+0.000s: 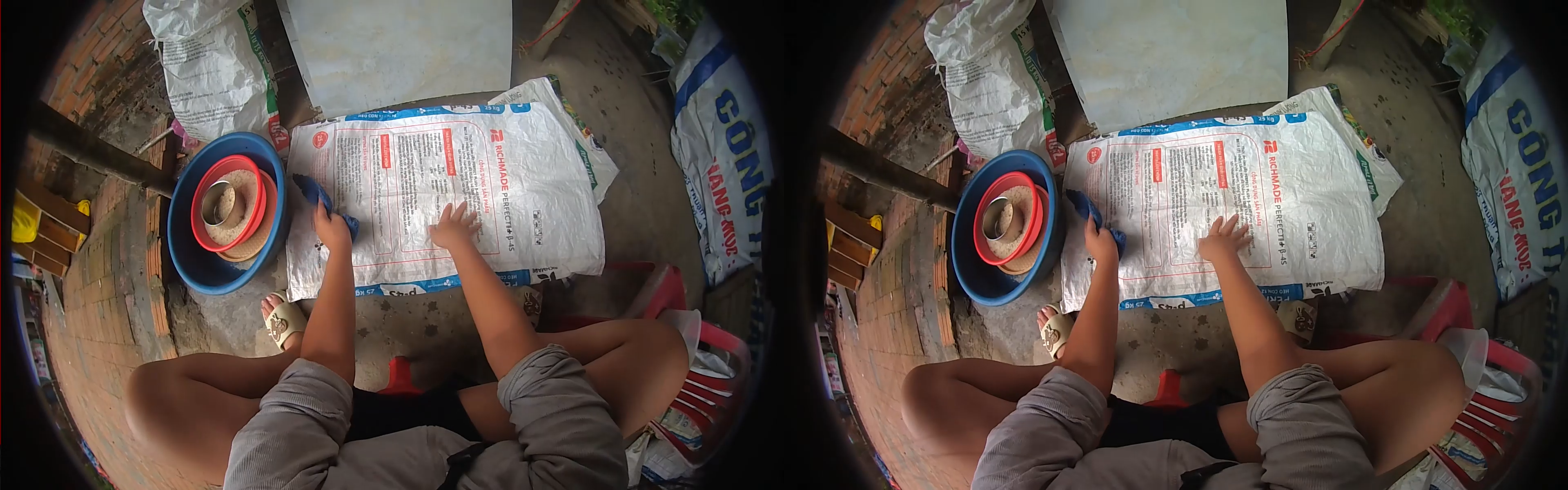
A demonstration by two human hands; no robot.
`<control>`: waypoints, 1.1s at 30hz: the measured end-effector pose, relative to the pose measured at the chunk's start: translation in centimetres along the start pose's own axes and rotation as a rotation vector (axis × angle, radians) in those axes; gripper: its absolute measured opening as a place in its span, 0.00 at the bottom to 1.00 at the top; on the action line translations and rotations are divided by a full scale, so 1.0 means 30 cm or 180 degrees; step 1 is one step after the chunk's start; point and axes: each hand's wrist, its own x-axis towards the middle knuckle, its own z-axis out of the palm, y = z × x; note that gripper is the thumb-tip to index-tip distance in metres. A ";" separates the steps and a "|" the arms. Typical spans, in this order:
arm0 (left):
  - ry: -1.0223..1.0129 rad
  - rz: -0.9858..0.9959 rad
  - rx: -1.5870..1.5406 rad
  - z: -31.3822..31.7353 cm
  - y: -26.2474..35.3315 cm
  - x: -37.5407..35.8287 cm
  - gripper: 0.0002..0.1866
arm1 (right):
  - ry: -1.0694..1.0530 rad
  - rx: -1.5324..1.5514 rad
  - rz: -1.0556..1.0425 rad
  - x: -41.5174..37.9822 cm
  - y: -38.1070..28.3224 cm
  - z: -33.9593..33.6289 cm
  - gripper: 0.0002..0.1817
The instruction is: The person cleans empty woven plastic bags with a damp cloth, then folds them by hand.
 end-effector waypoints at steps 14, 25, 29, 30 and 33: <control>-0.2828 -0.0666 -0.2136 -0.023 0.460 0.078 0.37 | 0.1490 0.4383 -0.2112 -0.019 -0.241 -0.326 0.23; -0.1581 0.1039 0.2525 0.025 -0.028 -0.058 0.31 | 0.1990 -0.0238 -0.3372 -0.003 -0.242 0.192 0.31; -0.1366 0.0987 0.2221 0.028 -0.002 -0.065 0.30 | 0.2537 -0.0205 -0.2920 0.179 -0.097 0.072 0.24; -0.1377 0.0961 0.2220 0.038 -0.003 -0.066 0.30 | 0.2437 -0.0108 -0.2523 0.248 -0.013 0.024 0.25; -0.1322 0.0979 0.2214 0.031 0.005 -0.065 0.29 | 0.2149 -0.0774 -0.0869 0.359 0.301 -0.157 0.34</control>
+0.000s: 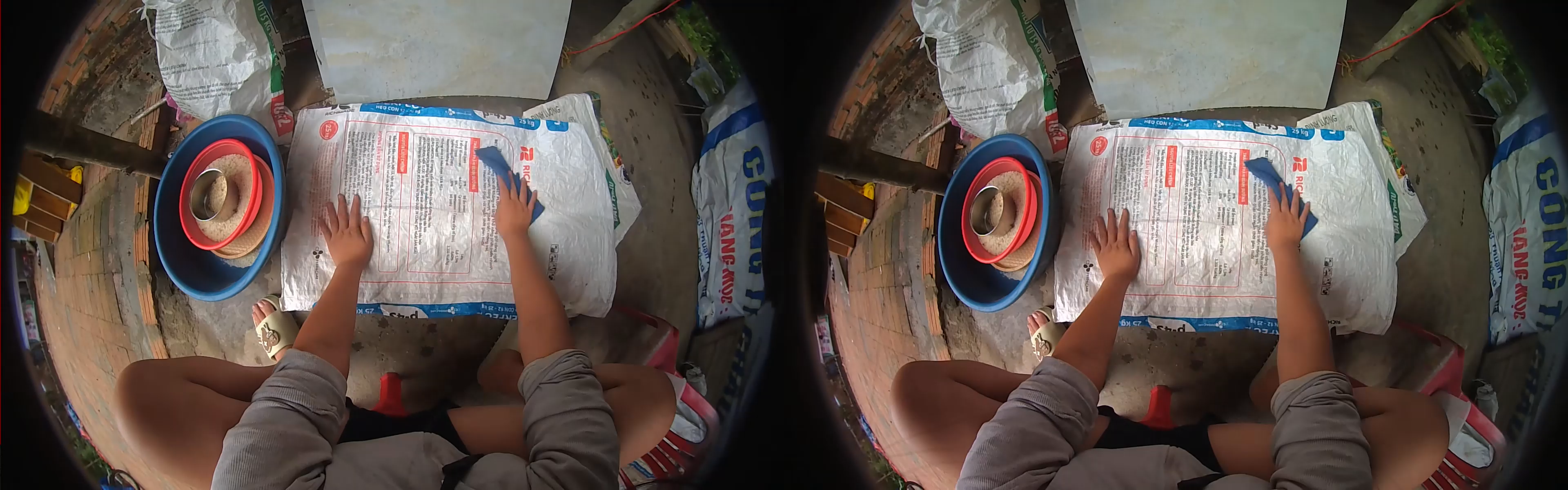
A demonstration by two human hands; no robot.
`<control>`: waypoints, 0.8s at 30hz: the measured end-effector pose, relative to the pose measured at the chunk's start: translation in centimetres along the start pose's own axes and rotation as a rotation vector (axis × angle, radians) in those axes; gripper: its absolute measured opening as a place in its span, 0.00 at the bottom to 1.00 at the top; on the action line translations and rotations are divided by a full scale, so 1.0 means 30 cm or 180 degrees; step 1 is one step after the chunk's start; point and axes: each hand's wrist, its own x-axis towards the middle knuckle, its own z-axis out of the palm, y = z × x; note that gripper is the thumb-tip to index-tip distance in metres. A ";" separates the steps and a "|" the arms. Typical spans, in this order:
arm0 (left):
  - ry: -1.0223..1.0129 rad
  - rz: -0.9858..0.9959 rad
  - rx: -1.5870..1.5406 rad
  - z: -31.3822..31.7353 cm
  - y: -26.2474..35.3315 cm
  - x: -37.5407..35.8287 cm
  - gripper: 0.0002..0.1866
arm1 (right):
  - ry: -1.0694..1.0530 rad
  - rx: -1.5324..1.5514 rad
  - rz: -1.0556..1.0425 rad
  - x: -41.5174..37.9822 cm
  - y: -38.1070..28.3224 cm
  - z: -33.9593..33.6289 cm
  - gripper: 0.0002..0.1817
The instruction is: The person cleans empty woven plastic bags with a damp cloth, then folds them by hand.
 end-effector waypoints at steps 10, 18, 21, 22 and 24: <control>0.0006 -0.0039 0.0026 -0.008 0.012 0.007 0.29 | 0.1775 0.1429 0.1413 0.088 0.034 -0.073 0.29; 0.0138 0.0079 0.0431 0.058 0.157 0.160 0.31 | 0.0634 0.1214 -0.1872 -0.009 -0.717 -0.020 0.29; -0.0123 0.0282 0.0020 0.078 0.189 0.204 0.29 | 0.0868 0.0713 -0.2231 0.117 -0.549 -0.021 0.27; -0.0095 0.0282 0.0159 0.069 0.201 0.200 0.27 | 0.1127 0.0472 -0.2256 0.175 -0.457 0.008 0.27; -0.0165 0.0256 0.0161 0.062 0.209 0.204 0.27 | 0.0958 -0.0157 -0.1494 0.277 -0.254 0.002 0.26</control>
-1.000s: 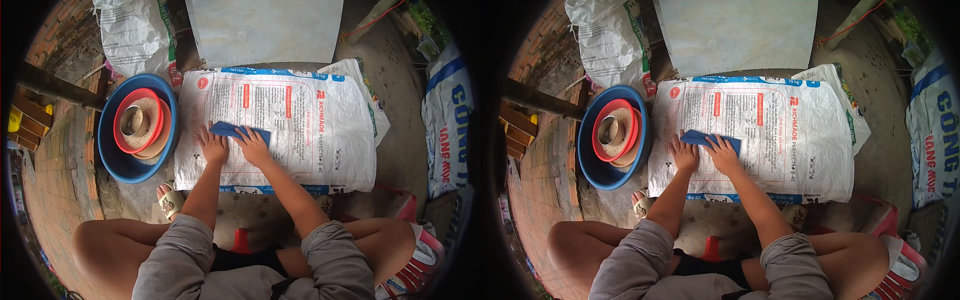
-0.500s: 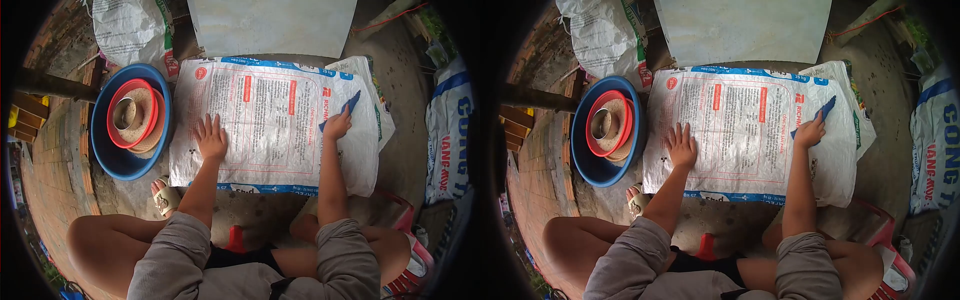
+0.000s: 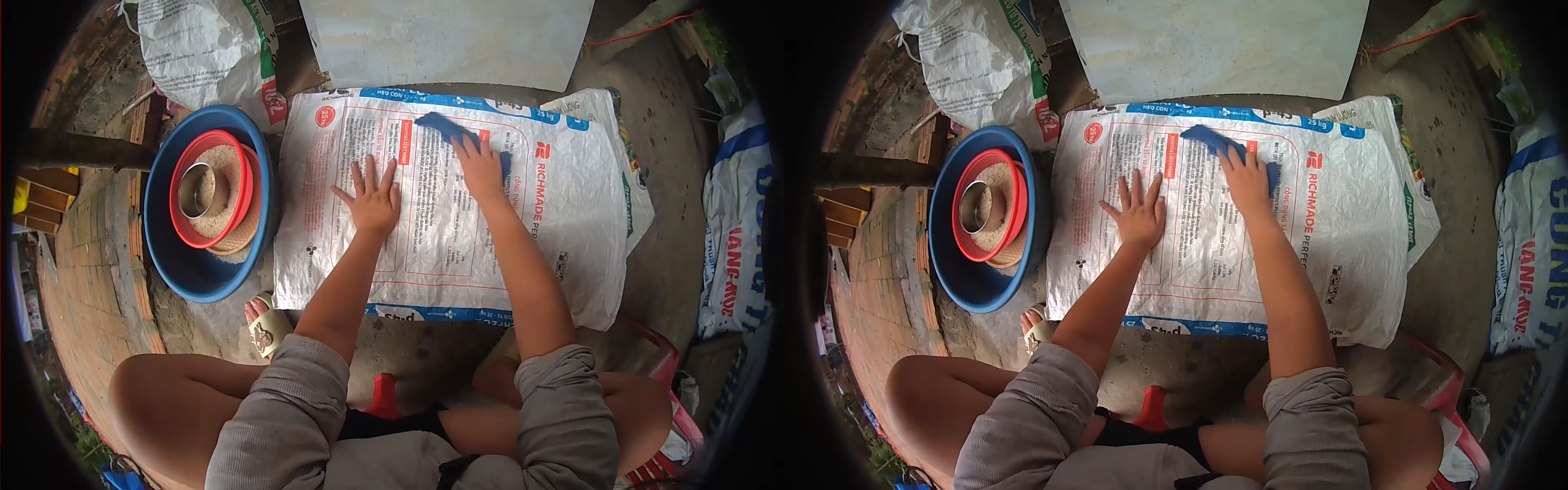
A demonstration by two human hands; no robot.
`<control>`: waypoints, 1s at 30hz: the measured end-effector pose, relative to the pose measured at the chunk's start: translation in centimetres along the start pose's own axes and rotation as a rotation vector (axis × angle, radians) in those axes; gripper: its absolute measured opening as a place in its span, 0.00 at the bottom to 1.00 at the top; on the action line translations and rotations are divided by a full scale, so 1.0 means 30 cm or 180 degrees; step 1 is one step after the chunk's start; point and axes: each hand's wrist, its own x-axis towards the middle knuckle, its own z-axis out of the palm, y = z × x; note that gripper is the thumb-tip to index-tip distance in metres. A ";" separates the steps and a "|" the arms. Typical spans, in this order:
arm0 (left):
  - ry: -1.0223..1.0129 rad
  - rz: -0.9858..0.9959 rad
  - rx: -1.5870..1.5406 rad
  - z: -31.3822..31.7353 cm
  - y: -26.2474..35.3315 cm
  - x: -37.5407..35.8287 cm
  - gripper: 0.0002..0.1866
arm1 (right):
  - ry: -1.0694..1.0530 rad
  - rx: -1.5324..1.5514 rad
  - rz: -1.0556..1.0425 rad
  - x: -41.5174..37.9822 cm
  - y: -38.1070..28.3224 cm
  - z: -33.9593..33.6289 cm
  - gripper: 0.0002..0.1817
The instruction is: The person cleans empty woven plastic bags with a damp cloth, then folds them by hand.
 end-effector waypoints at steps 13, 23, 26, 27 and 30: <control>-0.0327 -0.0030 -0.0058 0.009 -0.019 0.016 0.30 | 0.0123 0.0270 0.1659 -0.252 0.338 -0.053 0.31; -0.1656 -0.1035 -0.6242 -0.401 0.087 -0.019 0.40 | -0.0613 0.3531 0.0797 -0.061 -0.429 -0.481 0.38; -0.0930 -0.0812 -0.5634 -0.534 0.090 -0.024 0.16 | -0.0705 0.3473 0.0185 -0.102 -0.349 -0.596 0.42; -0.0852 -0.0531 -0.5282 -0.537 0.054 0.002 0.16 | -0.0182 0.2950 -0.0479 -0.134 -0.312 -0.625 0.42; 0.0629 0.0509 -0.2421 -0.614 -0.017 0.026 0.13 | -0.0506 0.1004 -0.1643 -0.296 -0.230 -0.619 0.42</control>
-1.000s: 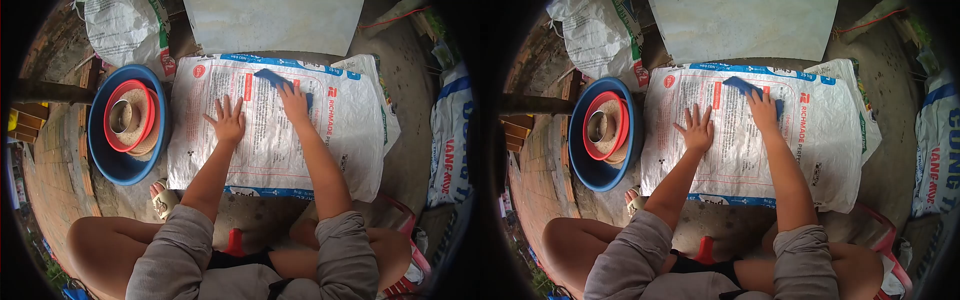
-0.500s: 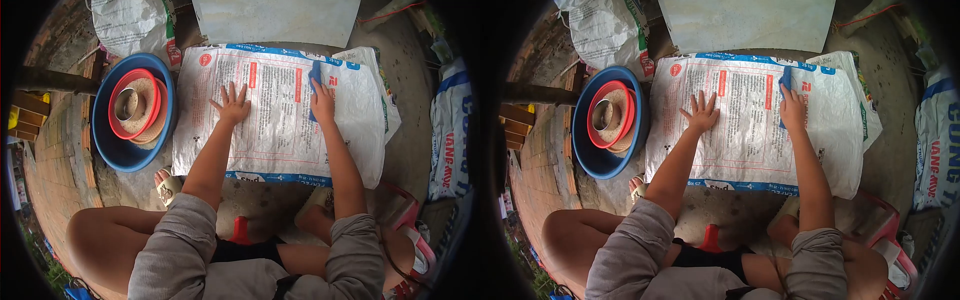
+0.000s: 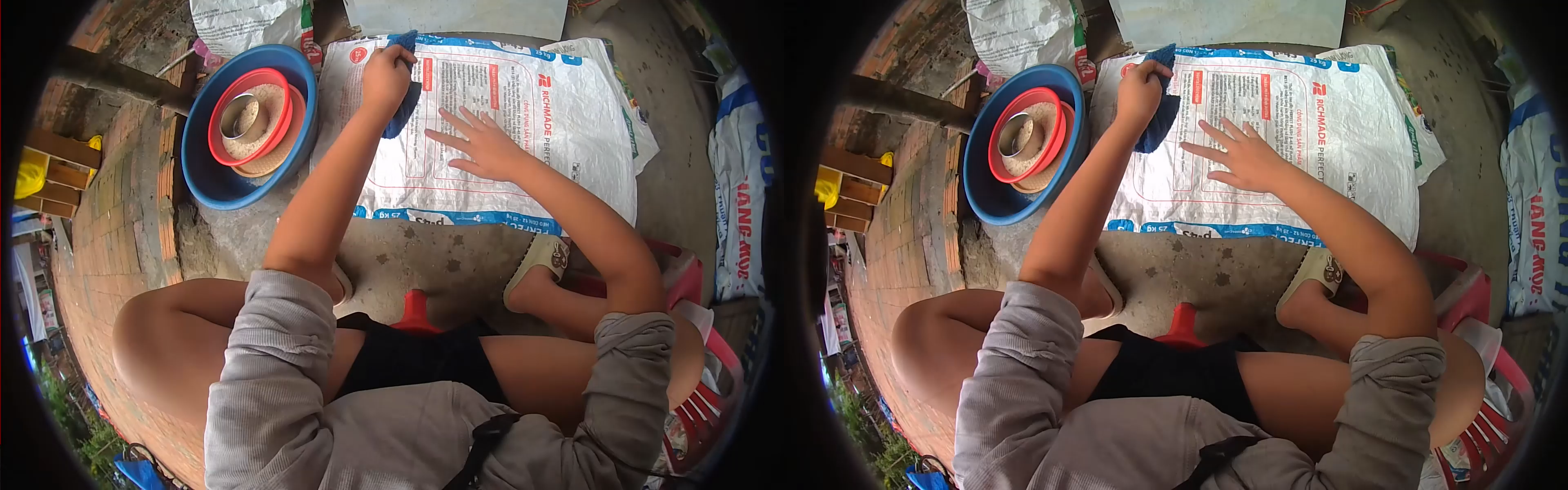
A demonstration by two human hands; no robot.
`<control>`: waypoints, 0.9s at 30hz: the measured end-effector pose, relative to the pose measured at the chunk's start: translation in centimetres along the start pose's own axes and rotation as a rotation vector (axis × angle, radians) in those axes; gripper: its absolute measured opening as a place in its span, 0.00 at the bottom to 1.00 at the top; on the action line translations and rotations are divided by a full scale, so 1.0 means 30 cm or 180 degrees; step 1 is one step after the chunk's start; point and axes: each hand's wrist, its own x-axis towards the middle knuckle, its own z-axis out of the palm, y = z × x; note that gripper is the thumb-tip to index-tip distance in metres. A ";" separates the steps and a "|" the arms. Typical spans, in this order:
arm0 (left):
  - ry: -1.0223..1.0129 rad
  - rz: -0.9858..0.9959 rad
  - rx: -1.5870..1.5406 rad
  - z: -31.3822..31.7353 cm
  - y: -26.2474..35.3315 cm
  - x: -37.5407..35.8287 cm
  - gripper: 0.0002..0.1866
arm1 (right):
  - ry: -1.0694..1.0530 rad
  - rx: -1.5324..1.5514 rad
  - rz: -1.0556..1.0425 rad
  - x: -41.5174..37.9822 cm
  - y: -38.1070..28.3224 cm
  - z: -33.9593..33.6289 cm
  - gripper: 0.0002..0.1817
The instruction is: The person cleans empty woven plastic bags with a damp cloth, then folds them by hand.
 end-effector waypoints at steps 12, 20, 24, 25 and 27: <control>-0.3107 0.1091 0.2683 -0.011 -0.244 -0.715 0.55 | -0.1282 0.0607 0.0640 -0.422 -0.011 0.300 0.31; -0.2582 0.0363 0.2848 0.014 -0.196 -0.459 0.28 | -0.0901 0.0884 0.0767 -0.124 0.183 -0.154 0.13; -0.2858 -0.0020 0.2556 -0.150 -0.014 -0.182 0.20 | -0.0131 0.0472 0.0663 -0.105 0.298 -0.405 0.19; -0.2822 0.0226 0.2690 -0.206 0.034 -0.115 0.20 | -0.0389 0.0238 0.0751 -0.100 0.276 -0.506 0.20; -0.2838 0.0546 0.2836 -0.361 0.184 -0.005 0.19 | -0.0624 0.0028 0.0998 -0.114 0.248 -0.675 0.19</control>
